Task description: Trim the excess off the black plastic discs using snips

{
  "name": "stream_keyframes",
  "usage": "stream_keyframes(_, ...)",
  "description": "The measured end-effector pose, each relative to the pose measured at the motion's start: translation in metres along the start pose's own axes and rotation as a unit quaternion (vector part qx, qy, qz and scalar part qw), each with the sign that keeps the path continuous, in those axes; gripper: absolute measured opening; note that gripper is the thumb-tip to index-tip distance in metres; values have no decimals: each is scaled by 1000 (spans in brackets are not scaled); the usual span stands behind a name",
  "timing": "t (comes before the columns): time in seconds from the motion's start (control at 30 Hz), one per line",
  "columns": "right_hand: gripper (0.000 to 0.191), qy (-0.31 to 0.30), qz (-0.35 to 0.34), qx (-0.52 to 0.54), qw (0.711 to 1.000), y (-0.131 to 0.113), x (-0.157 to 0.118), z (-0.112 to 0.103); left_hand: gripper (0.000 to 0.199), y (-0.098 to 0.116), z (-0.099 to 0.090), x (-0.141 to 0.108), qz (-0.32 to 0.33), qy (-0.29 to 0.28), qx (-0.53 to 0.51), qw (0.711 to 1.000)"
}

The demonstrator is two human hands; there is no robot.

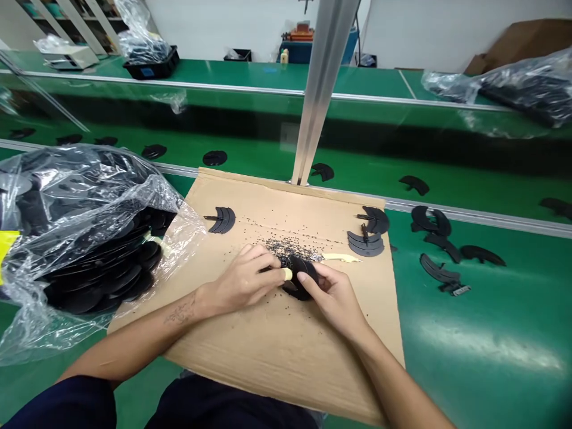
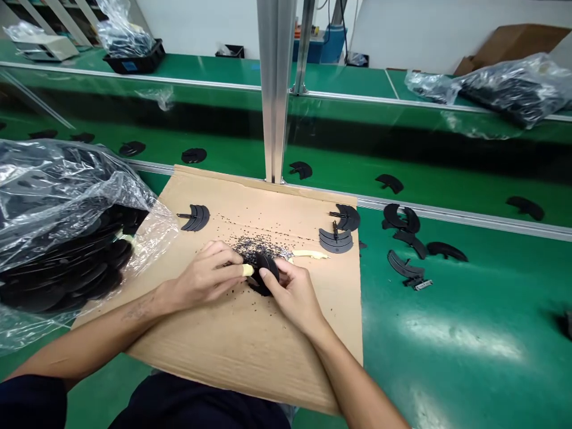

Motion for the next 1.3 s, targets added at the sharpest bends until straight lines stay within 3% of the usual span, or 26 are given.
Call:
stream_keyframes(0.1,34,26,-4,-5,1000,-1,-2,-4,9,-11,-12,-6,-81,79,-139,984)
stream_keyframes(0.17,33,33,1,2,999,-1,-3,-5,25,-22,-13,-12,-155,122,-236,951)
stream_keyframes(0.23,33,16,13,24,1000,-1,-3,-1,35,-28,-9,-14,-195,123,-289,929)
stream_keyframes(0.37,34,-37,35,59,997,0,-4,8,19,-26,-9,-11,-182,102,-185,960)
stream_keyframes(0.47,33,-34,35,56,997,-1,-5,8,17,-25,-15,-10,-166,118,-116,972)
stream_keyframes(0.6,30,-28,30,36,998,0,-6,8,17,-20,-16,-9,-143,119,-111,976)
stream_keyframes(0.8,31,-67,39,32,996,6,-9,18,19,-21,-7,-11,-171,91,-82,978)
stream_keyframes(0.97,30,-60,32,33,997,4,-9,17,21,-17,-9,-11,-138,104,-24,985)
stream_keyframes(1.3,30,-56,6,-18,998,1,-9,14,21,-12,-10,-11,-115,129,-7,985)
Point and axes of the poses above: each hand's wrist, its own x-axis towards the middle knuckle, its own z-axis out of the palm, y = z × x, the point moved 8 cm from there along x, towards the middle knuckle, and after that the axes turned 6 degrees about -x, right-handed, at the moved point
